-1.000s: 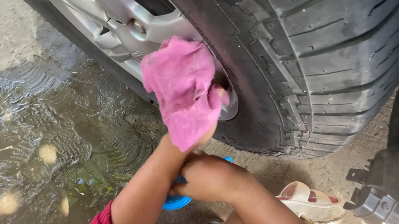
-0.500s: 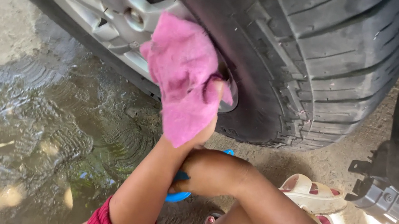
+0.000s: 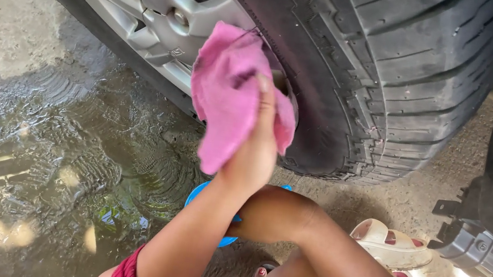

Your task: The person wipes the rear and side panels of a dark car using a pink cloth and water from a blue scoop. They then move to the rear wheel and clean the silver rim and tire with the same cloth and water.

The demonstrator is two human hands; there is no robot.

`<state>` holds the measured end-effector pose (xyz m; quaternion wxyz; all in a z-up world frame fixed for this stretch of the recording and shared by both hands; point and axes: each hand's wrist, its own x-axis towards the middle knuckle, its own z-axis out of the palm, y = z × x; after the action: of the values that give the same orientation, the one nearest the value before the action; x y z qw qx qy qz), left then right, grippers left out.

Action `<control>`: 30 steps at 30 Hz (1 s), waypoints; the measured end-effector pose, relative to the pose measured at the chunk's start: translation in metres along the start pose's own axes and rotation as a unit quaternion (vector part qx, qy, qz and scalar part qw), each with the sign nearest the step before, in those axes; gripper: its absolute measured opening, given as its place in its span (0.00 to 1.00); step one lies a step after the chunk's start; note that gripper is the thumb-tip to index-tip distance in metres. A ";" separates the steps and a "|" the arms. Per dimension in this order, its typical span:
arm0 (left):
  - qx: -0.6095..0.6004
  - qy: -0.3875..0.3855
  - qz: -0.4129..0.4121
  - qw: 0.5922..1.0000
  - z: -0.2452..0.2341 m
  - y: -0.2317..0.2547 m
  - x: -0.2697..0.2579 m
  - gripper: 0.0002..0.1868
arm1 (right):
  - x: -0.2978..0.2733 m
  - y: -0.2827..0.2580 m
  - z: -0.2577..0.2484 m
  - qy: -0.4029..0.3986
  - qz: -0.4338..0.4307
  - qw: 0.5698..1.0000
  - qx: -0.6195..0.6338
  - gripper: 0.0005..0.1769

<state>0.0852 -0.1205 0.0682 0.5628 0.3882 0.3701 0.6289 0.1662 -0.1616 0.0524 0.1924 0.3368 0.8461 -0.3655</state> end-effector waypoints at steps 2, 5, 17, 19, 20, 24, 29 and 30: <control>-0.033 -0.009 -0.010 0.999 -0.002 0.006 -0.005 0.42 | -0.002 0.001 0.000 0.008 0.000 1.000 0.004 0.32; 0.011 0.006 0.006 1.000 -0.023 -0.017 0.007 0.39 | -0.001 -0.002 0.005 0.012 -0.005 1.000 0.010 0.31; 0.203 0.143 0.221 0.943 -0.081 0.029 0.014 0.25 | 0.016 -0.019 -0.012 0.006 -0.038 0.999 -0.023 0.33; 0.200 0.144 0.178 0.953 -0.116 0.019 0.020 0.22 | 0.027 -0.018 -0.029 0.048 0.010 0.998 -0.030 0.27; 0.198 0.142 0.131 0.961 -0.135 0.012 0.019 0.21 | 0.032 -0.018 -0.035 0.088 0.059 0.994 -0.033 0.21; 0.185 0.144 0.003 0.972 -0.173 0.003 0.023 0.23 | 0.088 0.033 -0.011 0.497 0.115 0.858 -0.053 0.21; 0.325 0.034 0.090 0.941 -0.159 0.005 0.024 0.11 | 0.149 0.069 0.007 0.628 0.096 0.768 -0.086 0.47; 0.325 0.041 0.091 0.940 -0.148 0.006 0.030 0.11 | 0.148 0.070 0.004 0.626 0.089 0.770 -0.087 0.47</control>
<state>-0.0538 -0.0957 0.0129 0.3305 0.5560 0.5405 0.5380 0.1126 -0.0653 -0.0691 -0.3193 0.5469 0.7736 0.0198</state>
